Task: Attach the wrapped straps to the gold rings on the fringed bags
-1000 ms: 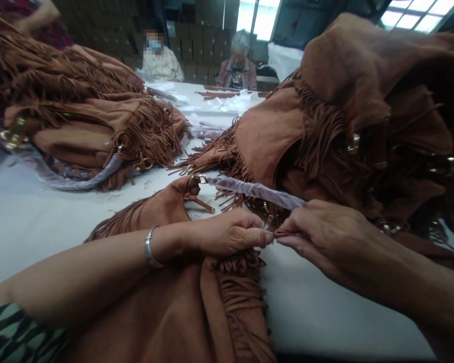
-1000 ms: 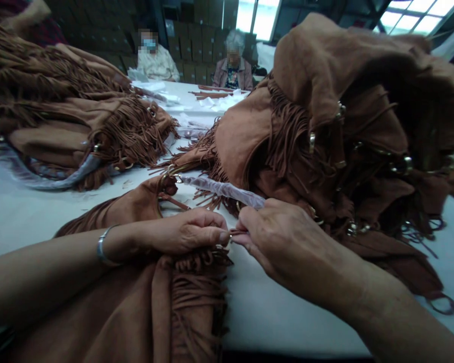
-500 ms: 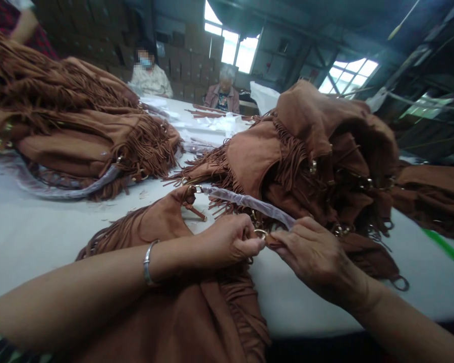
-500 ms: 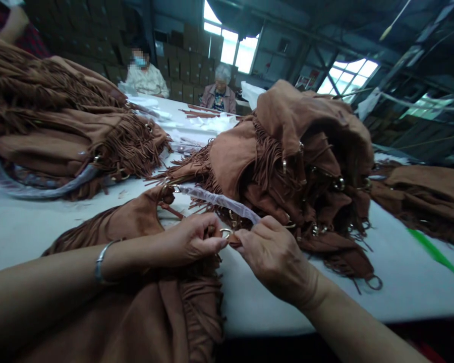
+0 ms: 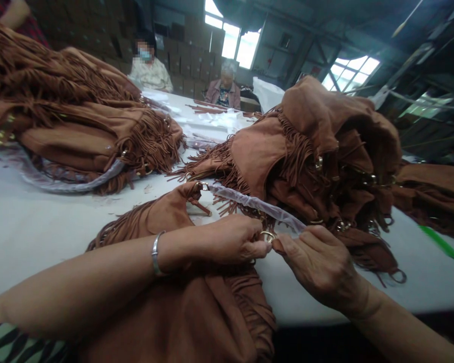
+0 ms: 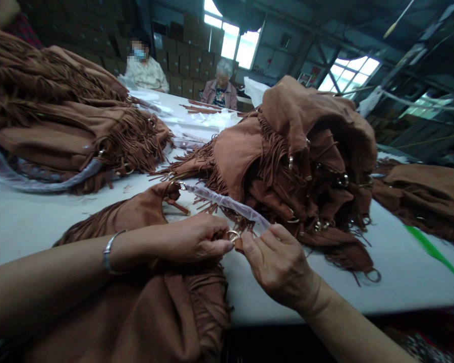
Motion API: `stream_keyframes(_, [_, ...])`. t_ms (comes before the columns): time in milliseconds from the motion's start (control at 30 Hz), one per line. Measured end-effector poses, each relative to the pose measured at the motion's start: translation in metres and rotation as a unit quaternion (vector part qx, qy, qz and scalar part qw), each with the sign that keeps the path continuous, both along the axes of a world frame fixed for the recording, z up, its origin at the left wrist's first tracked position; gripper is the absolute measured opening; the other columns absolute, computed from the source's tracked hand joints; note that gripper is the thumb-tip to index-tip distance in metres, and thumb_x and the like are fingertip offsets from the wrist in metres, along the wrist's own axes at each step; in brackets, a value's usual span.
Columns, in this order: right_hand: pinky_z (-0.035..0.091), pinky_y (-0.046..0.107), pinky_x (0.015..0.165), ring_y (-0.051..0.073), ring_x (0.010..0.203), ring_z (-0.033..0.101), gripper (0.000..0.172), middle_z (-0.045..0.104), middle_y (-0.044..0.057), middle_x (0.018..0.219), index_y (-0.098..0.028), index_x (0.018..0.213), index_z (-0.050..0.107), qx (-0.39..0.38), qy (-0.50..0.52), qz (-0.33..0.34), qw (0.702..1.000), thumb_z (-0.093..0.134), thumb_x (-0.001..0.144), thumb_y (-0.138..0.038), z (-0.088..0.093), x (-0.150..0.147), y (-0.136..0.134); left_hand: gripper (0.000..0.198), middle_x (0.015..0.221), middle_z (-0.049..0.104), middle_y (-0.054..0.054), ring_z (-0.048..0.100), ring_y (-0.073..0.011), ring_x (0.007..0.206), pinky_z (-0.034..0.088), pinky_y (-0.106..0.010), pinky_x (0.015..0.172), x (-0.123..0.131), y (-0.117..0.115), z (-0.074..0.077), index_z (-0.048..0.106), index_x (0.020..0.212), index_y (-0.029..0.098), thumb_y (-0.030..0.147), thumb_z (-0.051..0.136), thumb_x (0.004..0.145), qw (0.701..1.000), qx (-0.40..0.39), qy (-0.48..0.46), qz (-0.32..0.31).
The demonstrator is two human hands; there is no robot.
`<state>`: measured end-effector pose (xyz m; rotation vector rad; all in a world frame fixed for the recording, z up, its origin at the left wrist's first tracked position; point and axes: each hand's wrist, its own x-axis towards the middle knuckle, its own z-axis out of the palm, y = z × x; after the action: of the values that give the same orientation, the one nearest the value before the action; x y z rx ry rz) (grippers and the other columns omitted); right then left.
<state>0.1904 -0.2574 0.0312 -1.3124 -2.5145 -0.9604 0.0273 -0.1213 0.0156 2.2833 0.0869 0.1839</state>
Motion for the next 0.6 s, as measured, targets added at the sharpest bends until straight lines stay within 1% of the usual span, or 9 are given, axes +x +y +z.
stream_keyframes(100, [0.039, 0.036, 0.061, 0.016, 0.054, 0.049, 0.015, 0.058, 0.002, 0.058, -0.006, 0.100, 0.060, 0.006, 0.006, -0.022, 1.000, 0.057, 0.086, -0.012, 0.000, 0.001, -0.002, 0.021, 0.066, 0.048, 0.001, 0.040, -0.0099, 0.059, 0.029, -0.022, 0.056, 0.001, -0.003, -0.004, 0.049, 0.073, 0.016, 0.032, 0.043, 0.086, 0.999, 0.034, -0.024, 0.019])
stream_keyframes(200, [0.038, 0.035, 0.061, 0.016, 0.053, 0.048, 0.014, 0.056, 0.003, 0.056, -0.005, 0.096, 0.063, -0.002, -0.007, -0.050, 0.999, 0.056, 0.087, -0.013, 0.001, -0.002, -0.005, 0.022, 0.070, 0.052, -0.001, 0.042, -0.0112, 0.061, 0.030, -0.023, 0.058, 0.001, -0.006, -0.006, 0.051, 0.078, 0.016, 0.034, 0.042, 0.086, 0.998, 0.053, -0.015, 0.030])
stream_keyframes(300, [0.037, 0.034, 0.061, 0.016, 0.053, 0.049, 0.014, 0.057, 0.004, 0.056, -0.004, 0.092, 0.065, -0.005, -0.025, -0.086, 0.996, 0.056, 0.087, -0.013, -0.001, -0.007, -0.006, 0.023, 0.068, 0.054, -0.002, 0.042, -0.0117, 0.059, 0.029, -0.024, 0.056, 0.001, -0.009, -0.007, 0.052, 0.077, 0.016, 0.035, 0.041, 0.086, 0.996, 0.070, -0.004, 0.049])
stream_keyframes(433, [0.036, 0.035, 0.060, 0.017, 0.053, 0.050, 0.017, 0.058, 0.004, 0.055, -0.003, 0.094, 0.065, 0.012, -0.032, -0.125, 0.992, 0.052, 0.089, -0.014, -0.008, -0.009, -0.001, 0.026, 0.065, 0.053, -0.002, 0.038, -0.0116, 0.053, 0.024, -0.024, 0.051, 0.002, -0.013, -0.008, 0.053, 0.076, 0.016, 0.038, 0.042, 0.085, 0.993, 0.084, 0.010, 0.082])
stream_keyframes(533, [0.038, 0.035, 0.060, 0.018, 0.054, 0.054, 0.020, 0.061, 0.006, 0.057, -0.002, 0.094, 0.065, 0.031, -0.012, -0.127, 0.991, 0.051, 0.090, -0.016, -0.010, -0.007, 0.008, 0.026, 0.064, 0.052, -0.002, 0.038, -0.0116, 0.052, 0.024, -0.024, 0.051, 0.003, -0.014, -0.011, 0.053, 0.075, 0.017, 0.039, 0.043, 0.084, 0.989, 0.078, -0.002, 0.122])
stream_keyframes(600, [0.039, 0.035, 0.062, 0.019, 0.057, 0.056, 0.020, 0.064, 0.007, 0.062, -0.004, 0.094, 0.065, 0.015, 0.022, -0.113, 0.993, 0.050, 0.091, -0.017, -0.009, -0.004, 0.014, 0.025, 0.064, 0.052, -0.001, 0.040, -0.0118, 0.054, 0.025, -0.024, 0.051, 0.003, -0.014, -0.013, 0.052, 0.075, 0.017, 0.039, 0.044, 0.084, 0.988, 0.066, -0.022, 0.141])
